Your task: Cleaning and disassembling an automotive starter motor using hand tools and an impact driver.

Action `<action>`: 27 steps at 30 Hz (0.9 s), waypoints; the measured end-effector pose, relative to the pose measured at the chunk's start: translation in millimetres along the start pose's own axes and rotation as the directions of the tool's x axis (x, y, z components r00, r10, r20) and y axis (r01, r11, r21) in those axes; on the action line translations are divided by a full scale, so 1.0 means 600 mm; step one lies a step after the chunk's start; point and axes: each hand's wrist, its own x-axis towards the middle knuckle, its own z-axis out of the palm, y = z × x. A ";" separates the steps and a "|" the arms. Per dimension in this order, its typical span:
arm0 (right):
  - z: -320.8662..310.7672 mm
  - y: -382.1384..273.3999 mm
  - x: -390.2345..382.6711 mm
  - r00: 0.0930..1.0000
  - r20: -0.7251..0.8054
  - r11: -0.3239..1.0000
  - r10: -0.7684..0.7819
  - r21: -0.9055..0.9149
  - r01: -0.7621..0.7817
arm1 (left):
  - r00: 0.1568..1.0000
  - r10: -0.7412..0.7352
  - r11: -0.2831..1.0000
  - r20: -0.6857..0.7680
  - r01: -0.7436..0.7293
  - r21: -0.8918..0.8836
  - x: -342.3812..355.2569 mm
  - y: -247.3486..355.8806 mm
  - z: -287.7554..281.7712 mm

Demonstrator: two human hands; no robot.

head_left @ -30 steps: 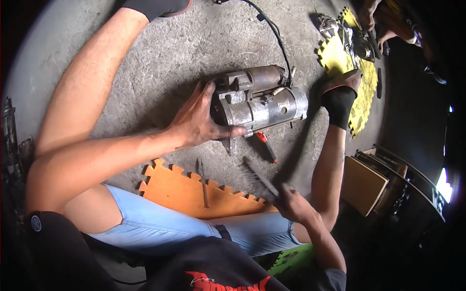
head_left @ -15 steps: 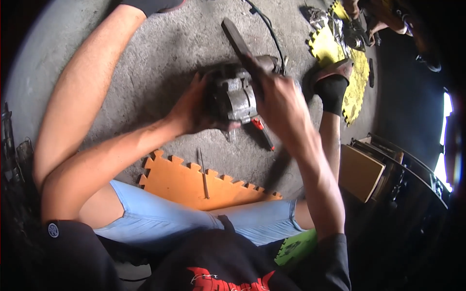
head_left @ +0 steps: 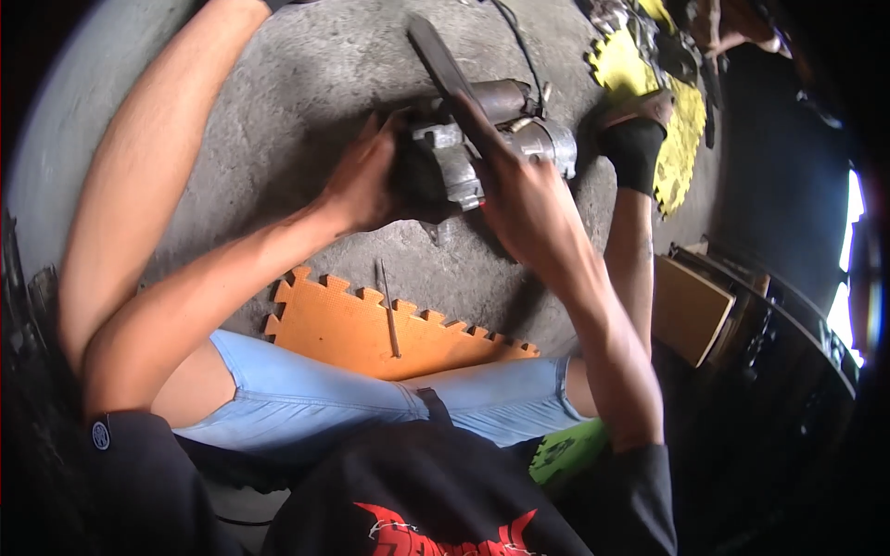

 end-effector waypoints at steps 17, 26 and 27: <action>-0.050 0.040 -0.149 0.987 -0.012 0.956 0.163 0.248 -0.155 | 0.989 -0.148 0.790 -0.028 0.135 0.599 -0.002 0.023 0.018; 0.006 0.042 -0.068 0.995 -0.102 1.000 -0.008 -0.001 0.008 | 1.000 -0.010 0.897 0.009 0.005 0.443 0.012 0.030 0.023; 0.000 0.047 -0.030 0.989 -0.146 0.998 -0.027 -0.054 0.019 | 1.000 -0.003 0.922 0.007 0.000 0.388 0.014 0.027 0.028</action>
